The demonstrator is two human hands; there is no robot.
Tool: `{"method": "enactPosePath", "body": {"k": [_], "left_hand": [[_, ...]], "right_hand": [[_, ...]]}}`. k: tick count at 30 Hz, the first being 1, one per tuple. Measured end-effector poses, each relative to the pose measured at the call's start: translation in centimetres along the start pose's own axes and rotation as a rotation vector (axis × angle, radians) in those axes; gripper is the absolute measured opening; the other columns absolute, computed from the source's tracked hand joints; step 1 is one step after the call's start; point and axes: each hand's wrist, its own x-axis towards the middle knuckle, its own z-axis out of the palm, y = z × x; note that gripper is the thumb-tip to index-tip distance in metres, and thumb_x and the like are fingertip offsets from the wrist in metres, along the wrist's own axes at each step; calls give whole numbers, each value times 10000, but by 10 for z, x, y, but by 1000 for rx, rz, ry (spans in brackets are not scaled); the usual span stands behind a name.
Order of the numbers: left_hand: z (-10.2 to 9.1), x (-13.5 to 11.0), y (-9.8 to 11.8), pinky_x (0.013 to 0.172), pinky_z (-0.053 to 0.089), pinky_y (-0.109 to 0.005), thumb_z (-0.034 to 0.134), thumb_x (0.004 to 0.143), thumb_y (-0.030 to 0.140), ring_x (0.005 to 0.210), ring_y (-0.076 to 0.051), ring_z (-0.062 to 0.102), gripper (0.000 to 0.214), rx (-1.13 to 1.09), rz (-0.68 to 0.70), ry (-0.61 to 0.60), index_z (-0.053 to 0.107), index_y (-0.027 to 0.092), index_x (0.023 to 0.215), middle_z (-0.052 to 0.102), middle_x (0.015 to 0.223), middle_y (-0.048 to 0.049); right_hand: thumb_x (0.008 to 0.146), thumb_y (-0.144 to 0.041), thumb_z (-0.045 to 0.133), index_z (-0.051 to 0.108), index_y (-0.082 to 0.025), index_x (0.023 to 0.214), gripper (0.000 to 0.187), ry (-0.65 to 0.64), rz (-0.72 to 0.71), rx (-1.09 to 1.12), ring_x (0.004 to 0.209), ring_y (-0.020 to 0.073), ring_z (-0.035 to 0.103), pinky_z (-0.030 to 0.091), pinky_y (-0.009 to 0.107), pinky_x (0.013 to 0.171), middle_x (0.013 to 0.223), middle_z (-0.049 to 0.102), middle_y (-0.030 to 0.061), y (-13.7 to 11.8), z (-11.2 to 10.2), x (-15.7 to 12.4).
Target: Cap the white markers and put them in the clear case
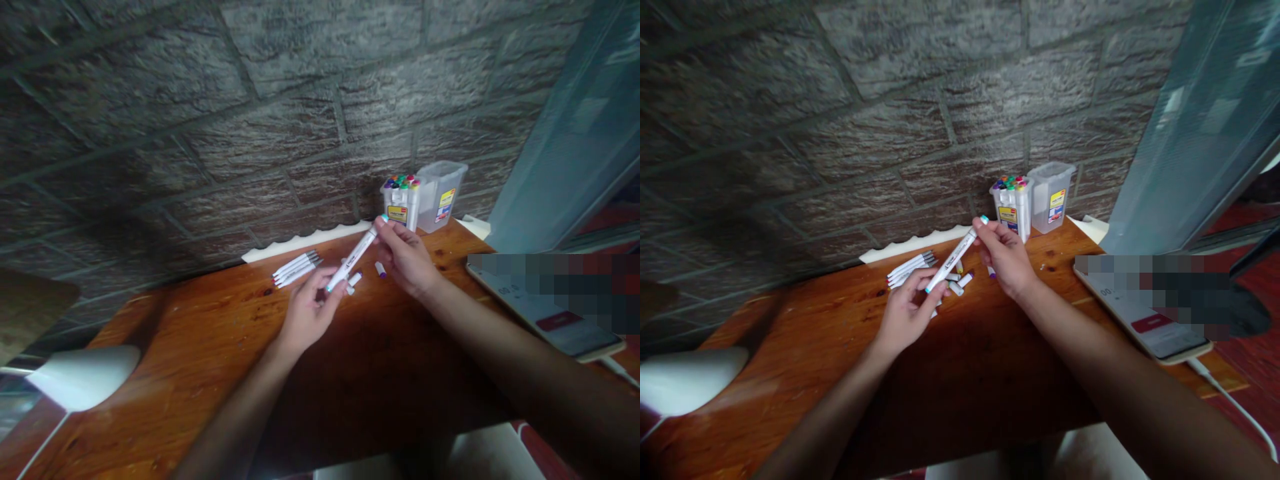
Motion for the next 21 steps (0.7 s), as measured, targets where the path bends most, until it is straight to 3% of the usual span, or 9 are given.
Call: {"method": "enactPosePath", "body": {"k": [5,11,16,21], "left_hand": [[3,-4,0,556,417,-199,586,921,321,573,-94,574,199,125,55,-90,576,189,1070,698,729,9],[1,-5,-2,576,404,-213,612,897,406,559,-96,507,271,219,128,-126,590,182,1049,629,676,25],[-2,-5,3,583,400,-226,467,979,351,608,-116,588,269,281,229,-185,628,175,855,663,707,-10],[-6,-2,-3,629,430,-244,387,1007,332,663,-151,662,406,340,313,-146,641,177,731,691,696,-23]], "right_hand": [[717,-425,796,662,-190,830,294,-135,93,10,454,40,326,203,202,406,573,447,-75,-4,5,-7],[743,-379,790,676,-173,839,254,-180,134,-21,462,39,329,214,181,408,535,430,-75,-6,4,-10],[721,-349,808,682,-168,844,252,-71,169,70,493,27,394,295,133,417,586,493,-67,-8,1,-5],[669,-317,826,644,-250,1031,411,55,117,78,593,51,559,403,123,468,817,687,-26,-14,-1,-1]]}}
